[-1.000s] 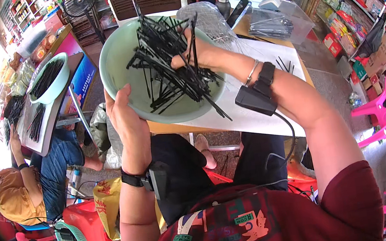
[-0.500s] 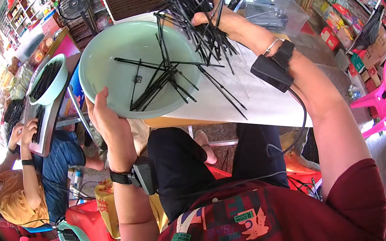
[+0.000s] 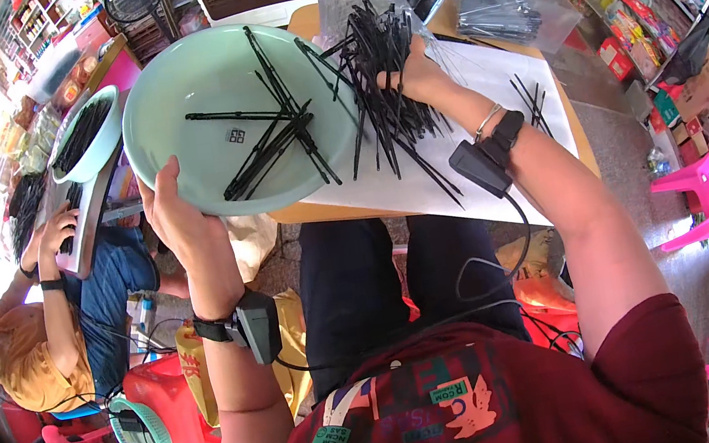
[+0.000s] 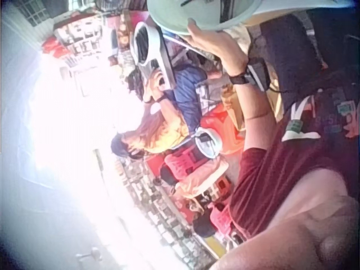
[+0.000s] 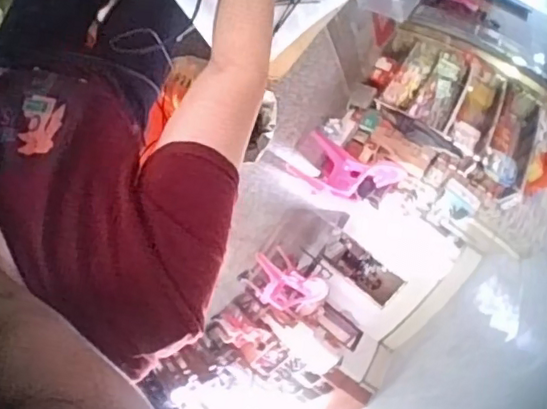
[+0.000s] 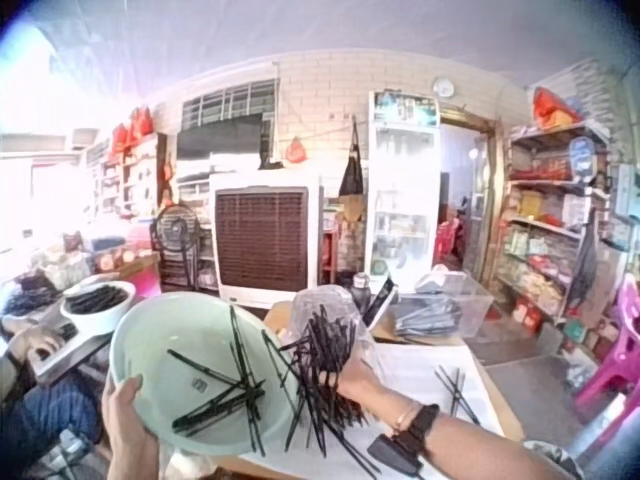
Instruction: Sorting and bundling black plastic zip ties from a bowl.
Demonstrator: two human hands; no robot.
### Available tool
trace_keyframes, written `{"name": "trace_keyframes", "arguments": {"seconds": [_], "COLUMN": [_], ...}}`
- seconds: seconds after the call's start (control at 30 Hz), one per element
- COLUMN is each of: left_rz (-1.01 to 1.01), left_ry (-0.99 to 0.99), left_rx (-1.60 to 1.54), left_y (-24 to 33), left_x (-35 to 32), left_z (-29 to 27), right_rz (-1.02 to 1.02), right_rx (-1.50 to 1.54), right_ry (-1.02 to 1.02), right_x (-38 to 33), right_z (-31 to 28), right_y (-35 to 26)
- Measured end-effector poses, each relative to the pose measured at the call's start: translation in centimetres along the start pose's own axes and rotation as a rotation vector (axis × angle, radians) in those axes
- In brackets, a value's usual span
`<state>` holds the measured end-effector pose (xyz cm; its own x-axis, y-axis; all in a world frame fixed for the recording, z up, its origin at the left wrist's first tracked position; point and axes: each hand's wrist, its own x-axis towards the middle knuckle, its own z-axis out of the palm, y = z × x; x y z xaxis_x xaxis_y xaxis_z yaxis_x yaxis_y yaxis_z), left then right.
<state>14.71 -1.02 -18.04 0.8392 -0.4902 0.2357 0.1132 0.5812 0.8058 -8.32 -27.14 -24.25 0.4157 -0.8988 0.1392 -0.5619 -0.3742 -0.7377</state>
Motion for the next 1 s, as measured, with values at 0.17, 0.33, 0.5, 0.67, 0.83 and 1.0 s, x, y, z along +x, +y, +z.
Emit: {"name": "trace_keyframes", "arguments": {"seconds": [0.17, 0.33, 0.5, 0.67, 0.83, 1.0], "left_rz": [0.025, 0.121, 0.107, 0.087, 0.077, 0.056], "left_ry": [-0.01, 0.046, 0.046, 0.087, 0.143, 0.167], "left_rx": [0.029, 0.066, 0.051, 0.034, 0.054, 0.068], "left_y": [0.7, 2.4, 2.8, 2.1, 1.9, 2.9], "left_x": [0.2, -0.3, -1.1, -1.6, -1.9, -2.9], "left_z": [0.3, 0.6, -0.1, -1.4, -2.8, -2.7], "right_rz": [0.107, -0.108, 0.01, -0.067, -0.086, -0.355], "right_rx": [-0.174, -0.081, -0.294, -0.446, -0.489, -0.502], "right_ry": [-0.128, -0.035, -0.158, 0.078, 0.118, 0.425], "right_x": [-1.0, -1.9, -4.4, -5.8, -9.6, -11.8], "right_z": [-2.3, -3.3, -5.5, -5.6, -5.7, -4.7], "right_y": [-1.3, -0.6, -2.4, -1.1, -2.3, -1.0]}}
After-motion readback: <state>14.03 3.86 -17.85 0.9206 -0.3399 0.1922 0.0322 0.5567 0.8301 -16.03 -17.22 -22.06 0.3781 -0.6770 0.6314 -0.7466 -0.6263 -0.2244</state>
